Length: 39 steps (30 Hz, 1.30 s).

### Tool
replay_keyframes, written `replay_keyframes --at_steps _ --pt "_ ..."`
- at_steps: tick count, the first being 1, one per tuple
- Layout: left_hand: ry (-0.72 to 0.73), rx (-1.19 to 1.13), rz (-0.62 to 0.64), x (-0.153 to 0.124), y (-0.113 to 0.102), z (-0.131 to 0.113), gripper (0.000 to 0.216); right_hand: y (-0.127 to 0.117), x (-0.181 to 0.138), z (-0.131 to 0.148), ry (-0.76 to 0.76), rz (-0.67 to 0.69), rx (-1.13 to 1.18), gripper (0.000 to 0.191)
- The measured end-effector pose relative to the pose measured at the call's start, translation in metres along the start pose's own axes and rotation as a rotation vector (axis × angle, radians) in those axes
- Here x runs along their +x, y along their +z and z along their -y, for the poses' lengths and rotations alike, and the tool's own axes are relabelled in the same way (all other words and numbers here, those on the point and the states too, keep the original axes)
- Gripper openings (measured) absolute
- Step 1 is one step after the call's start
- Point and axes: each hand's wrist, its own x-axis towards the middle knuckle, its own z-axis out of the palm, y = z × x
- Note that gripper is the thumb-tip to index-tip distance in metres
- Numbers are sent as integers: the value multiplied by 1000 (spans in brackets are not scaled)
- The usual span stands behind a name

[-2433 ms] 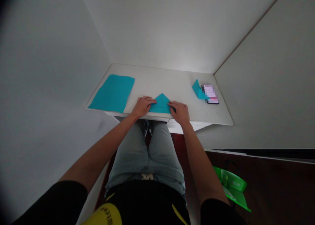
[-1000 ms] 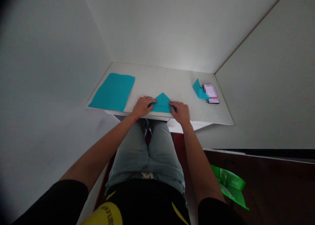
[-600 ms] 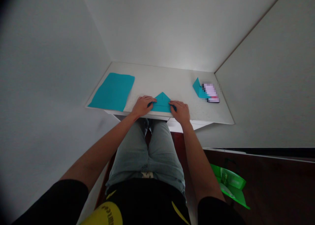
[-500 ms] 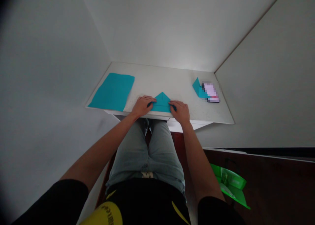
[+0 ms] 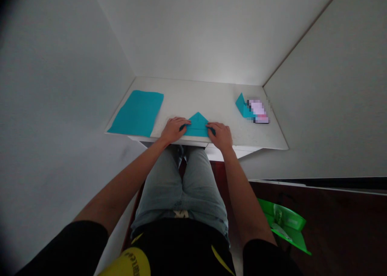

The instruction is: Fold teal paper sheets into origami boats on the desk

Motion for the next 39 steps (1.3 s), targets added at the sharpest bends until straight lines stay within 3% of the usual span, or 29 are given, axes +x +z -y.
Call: replay_keyframes --at_steps 33,35,39 --pt "-11 -8 10 -1 -2 -2 33 1 1 -1 -8 9 -11 30" --pt "18 8 59 -4 -4 -3 42 0 0 -2 -17 12 -8 31" --pt "173 87 192 -18 -10 0 89 -9 -7 -7 -96 92 -18 41"
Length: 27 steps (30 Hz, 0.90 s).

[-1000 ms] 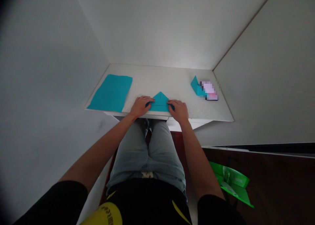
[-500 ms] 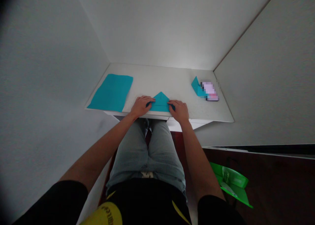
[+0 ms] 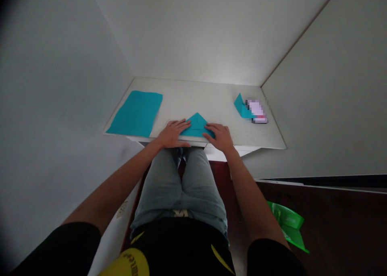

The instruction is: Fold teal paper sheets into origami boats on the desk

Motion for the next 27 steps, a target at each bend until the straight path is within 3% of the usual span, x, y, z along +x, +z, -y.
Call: replay_keyframes --at_steps 3,6,11,13,18,21,24,27 --pt "57 51 33 -12 0 4 104 -8 -10 -6 -107 124 -34 69" --pt "67 60 34 -22 1 8 90 -13 -21 -11 -175 173 -58 84" --pt "20 -123 -52 -27 5 15 35 -13 -29 -17 -144 102 30 41" --pt "-38 -257 -130 -24 7 18 27 -13 -25 -16 -101 88 110 37" --pt "-288 -737 -286 0 7 30 56 -22 5 -4 92 -43 379 52" --pt "-360 -946 -410 19 7 37 63 -27 33 2 169 -159 511 55" --pt "-415 -1020 -502 32 8 44 62 -24 54 0 210 -205 593 56" --pt "-408 -976 -473 32 10 52 58 -14 58 -8 255 -162 625 55"
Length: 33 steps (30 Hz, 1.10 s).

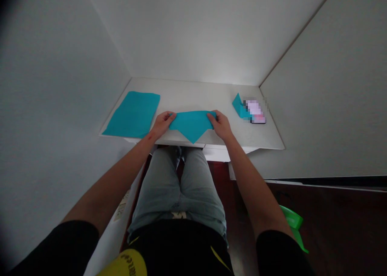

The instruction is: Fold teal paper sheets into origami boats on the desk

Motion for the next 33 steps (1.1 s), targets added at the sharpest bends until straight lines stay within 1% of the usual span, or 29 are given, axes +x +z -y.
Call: replay_keyframes --at_steps 5,8,10,13,16,18,20,22,24,26,28,30,33 --pt "70 212 252 -13 -15 -2 53 -4 -14 -25 24 10 -107 52" --pt "175 388 322 -20 -15 -7 47 -11 -20 -34 25 19 -143 48" --pt "225 499 329 -21 -12 -8 38 -14 -21 -37 29 24 -134 46" --pt "228 576 290 -19 -7 -6 23 -17 -20 -38 50 59 -45 44" --pt "218 555 203 -17 -8 -4 20 -20 -21 -38 68 197 77 47" --pt "243 546 155 -17 -10 -4 19 -22 -21 -40 42 249 67 41" --pt "286 574 141 -18 -11 -7 19 -22 -20 -42 -29 229 -19 29" --pt "331 636 170 -20 -10 -10 27 -21 -19 -45 -133 187 -135 21" --pt "378 723 220 -25 -8 -14 38 -19 -17 -47 -229 144 -268 21" --pt "429 813 283 -30 -4 -18 45 -17 -17 -49 -281 107 -407 27" --pt "479 877 350 -36 -1 -21 46 -17 -19 -50 -284 95 -521 33" --pt "517 909 405 -40 2 -22 47 -19 -24 -49 -252 86 -593 38" --pt "546 927 437 -43 4 -22 55 -21 -33 -40 -190 -17 -621 45"
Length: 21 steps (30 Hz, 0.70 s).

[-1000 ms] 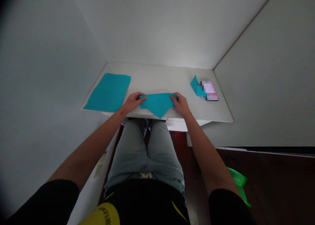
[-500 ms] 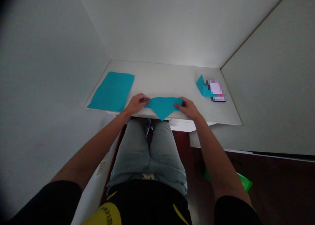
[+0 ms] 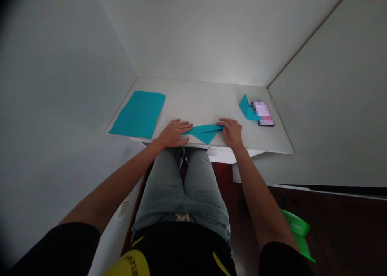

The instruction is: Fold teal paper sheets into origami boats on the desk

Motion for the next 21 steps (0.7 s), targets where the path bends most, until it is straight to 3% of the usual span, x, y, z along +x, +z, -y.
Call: replay_keyframes --at_steps 3,7,10,14,21 --pt "25 5 13 0 3 0 63 -5 -6 24 -15 -34 8 47" --pt "53 12 27 0 6 2 72 9 -7 66 -219 201 -1 54" --pt "48 12 28 0 7 3 72 26 -5 76 -270 321 10 60" --pt "41 6 19 1 9 3 67 29 -3 49 -224 326 22 63" --pt "34 4 -3 1 8 1 64 5 -14 -7 -90 288 -25 70"
